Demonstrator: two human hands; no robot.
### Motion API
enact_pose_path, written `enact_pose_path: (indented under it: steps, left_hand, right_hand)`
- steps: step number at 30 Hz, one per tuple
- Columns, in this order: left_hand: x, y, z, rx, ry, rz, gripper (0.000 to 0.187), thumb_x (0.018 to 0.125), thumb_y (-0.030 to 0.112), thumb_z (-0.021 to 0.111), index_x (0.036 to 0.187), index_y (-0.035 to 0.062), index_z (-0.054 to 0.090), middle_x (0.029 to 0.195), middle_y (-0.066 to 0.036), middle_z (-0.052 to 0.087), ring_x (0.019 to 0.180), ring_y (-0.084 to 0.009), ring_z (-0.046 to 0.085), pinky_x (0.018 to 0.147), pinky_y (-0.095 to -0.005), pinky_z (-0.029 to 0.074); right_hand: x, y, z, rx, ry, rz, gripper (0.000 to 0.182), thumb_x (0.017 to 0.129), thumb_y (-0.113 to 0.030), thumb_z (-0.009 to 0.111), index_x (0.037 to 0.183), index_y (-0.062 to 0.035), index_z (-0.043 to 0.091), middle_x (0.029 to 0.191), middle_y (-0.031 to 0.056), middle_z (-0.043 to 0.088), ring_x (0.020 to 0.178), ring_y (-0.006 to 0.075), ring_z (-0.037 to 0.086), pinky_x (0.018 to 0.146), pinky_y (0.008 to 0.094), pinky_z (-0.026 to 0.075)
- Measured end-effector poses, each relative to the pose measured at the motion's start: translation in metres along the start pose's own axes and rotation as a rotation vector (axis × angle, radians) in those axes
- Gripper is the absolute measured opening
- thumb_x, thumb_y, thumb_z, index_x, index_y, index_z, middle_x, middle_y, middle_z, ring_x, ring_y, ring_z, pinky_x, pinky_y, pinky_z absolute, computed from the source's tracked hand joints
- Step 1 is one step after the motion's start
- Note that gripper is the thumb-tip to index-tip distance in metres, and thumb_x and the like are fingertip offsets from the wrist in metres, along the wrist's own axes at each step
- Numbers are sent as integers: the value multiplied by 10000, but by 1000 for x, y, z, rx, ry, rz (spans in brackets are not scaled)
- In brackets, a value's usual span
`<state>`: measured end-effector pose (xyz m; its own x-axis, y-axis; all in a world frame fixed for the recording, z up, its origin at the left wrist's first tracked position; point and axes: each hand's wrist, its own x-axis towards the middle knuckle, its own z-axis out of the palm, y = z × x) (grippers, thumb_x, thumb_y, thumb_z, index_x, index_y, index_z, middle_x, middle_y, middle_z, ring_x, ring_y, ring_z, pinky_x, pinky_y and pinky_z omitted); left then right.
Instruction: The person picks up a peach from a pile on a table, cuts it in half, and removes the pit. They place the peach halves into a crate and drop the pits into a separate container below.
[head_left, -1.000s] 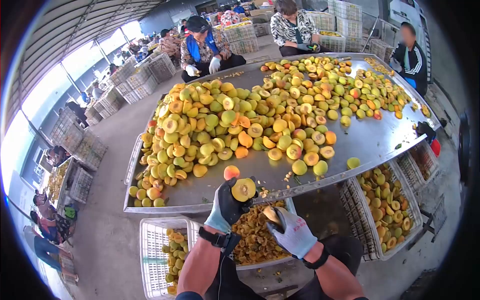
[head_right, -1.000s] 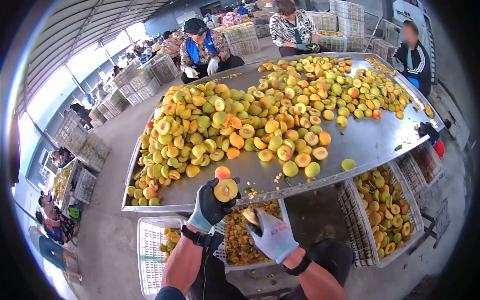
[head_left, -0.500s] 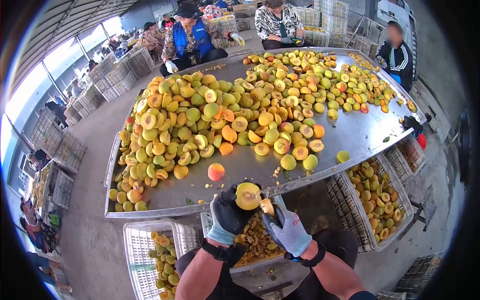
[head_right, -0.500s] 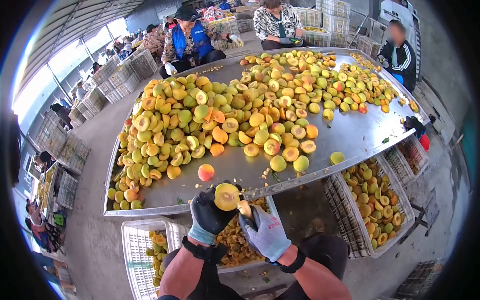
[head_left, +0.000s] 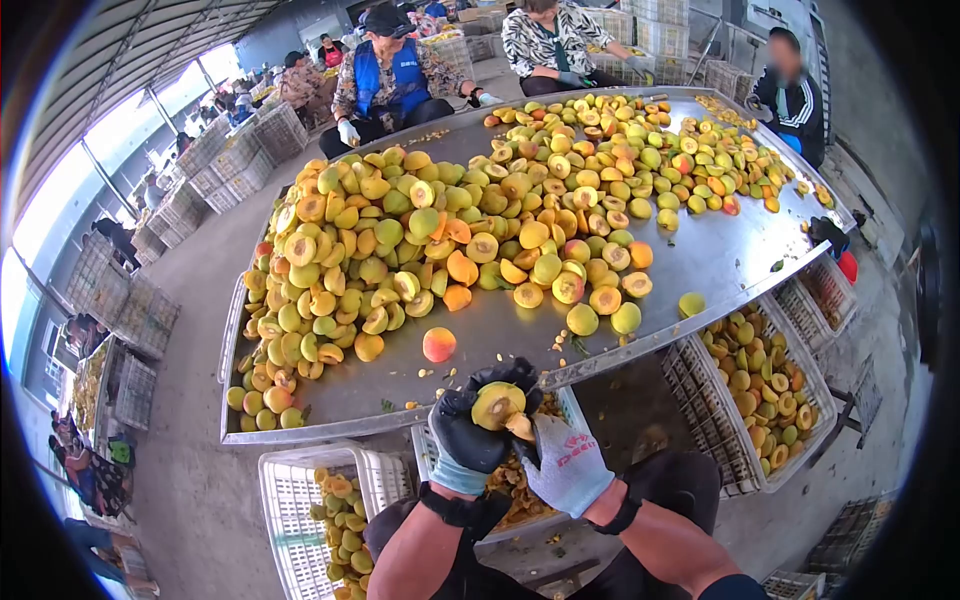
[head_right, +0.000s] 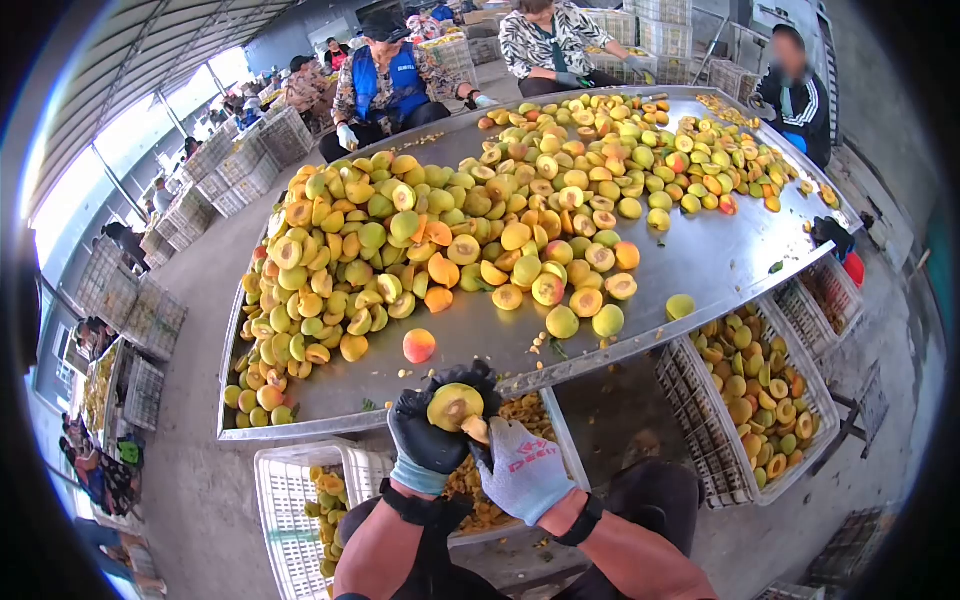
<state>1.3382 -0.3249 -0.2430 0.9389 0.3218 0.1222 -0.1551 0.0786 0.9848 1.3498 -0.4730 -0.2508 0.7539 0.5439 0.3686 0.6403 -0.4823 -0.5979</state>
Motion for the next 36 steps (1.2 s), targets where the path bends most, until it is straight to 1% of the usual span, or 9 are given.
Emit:
enact_pose_path:
  steps: [5, 7, 13, 17, 20, 22, 25, 29, 36]
  left_hand:
    - [1, -8, -5, 134, 19, 6, 200, 825, 21, 623, 1010, -55, 619, 1019, -172, 667, 958, -312, 658, 899, -504, 552]
    - [-1, -7, 0, -144, -3, -7, 188, 868, 62, 559, 1000, -67, 595, 990, -213, 640, 956, -387, 641, 897, -603, 529]
    - [0, -6, -2, -793, 46, -206, 221, 897, 64, 504, 1044, -80, 585, 1034, -252, 644, 955, -380, 651, 921, -506, 537]
    - [1, -19, -7, -791, 54, -235, 259, 908, 104, 482, 1049, -87, 584, 1037, -254, 641, 958, -387, 649, 919, -518, 533]
    - [-1, -16, -3, -762, 64, -249, 279, 912, 125, 473, 1056, -84, 588, 1047, -251, 642, 954, -381, 653, 907, -510, 537]
    - [-5, -13, -2, -62, -32, -64, 278, 917, 135, 477, 1051, -75, 601, 1027, -231, 657, 932, -351, 664, 888, -477, 548]
    - [-10, -7, -4, 179, -11, 32, 280, 927, 148, 472, 1039, -67, 613, 1003, -206, 672, 897, -319, 675, 855, -446, 561]
    - [-12, 3, 2, 131, 4, 48, 187, 847, -24, 603, 1031, -43, 629, 940, -151, 696, 856, -238, 679, 802, -375, 567]
    - [-17, 1, -2, 337, 79, 161, 166, 767, -5, 683, 932, -8, 667, 859, -72, 702, 786, -164, 667, 733, -306, 544]
  right_hand:
    - [-5, -1, 4, 68, -74, 60, 215, 870, -215, 613, 941, -23, 546, 763, 179, 586, 685, 376, 606, 575, 461, 476]
    - [-5, -2, 5, 110, -72, 61, 212, 871, -212, 612, 940, -23, 546, 770, 183, 586, 695, 381, 605, 582, 463, 477]
    - [-2, -4, 7, 155, -52, 43, 209, 873, -208, 610, 934, -20, 543, 790, 199, 590, 734, 402, 600, 604, 473, 472]
    - [0, -2, 8, 171, -98, 61, 213, 869, -205, 614, 933, -17, 537, 795, 209, 590, 736, 408, 597, 611, 478, 464]
    - [0, -4, 4, 164, -133, 90, 213, 864, -205, 617, 927, -19, 534, 794, 216, 589, 748, 413, 597, 627, 481, 465]
    - [-2, -6, 2, 159, -135, 89, 214, 861, -206, 619, 925, -20, 533, 796, 219, 590, 756, 418, 598, 639, 484, 468]
    - [0, -3, 1, 163, -172, 102, 226, 845, -209, 625, 933, -22, 533, 819, 233, 601, 788, 438, 600, 690, 495, 482]
    - [-4, 2, 9, 209, -196, 138, 236, 844, -223, 620, 931, -20, 537, 835, 234, 610, 806, 431, 606, 699, 494, 488]
    - [-6, -2, 5, 217, -237, 145, 277, 828, -213, 621, 983, 1, 537, 881, 253, 619, 838, 443, 602, 727, 493, 493]
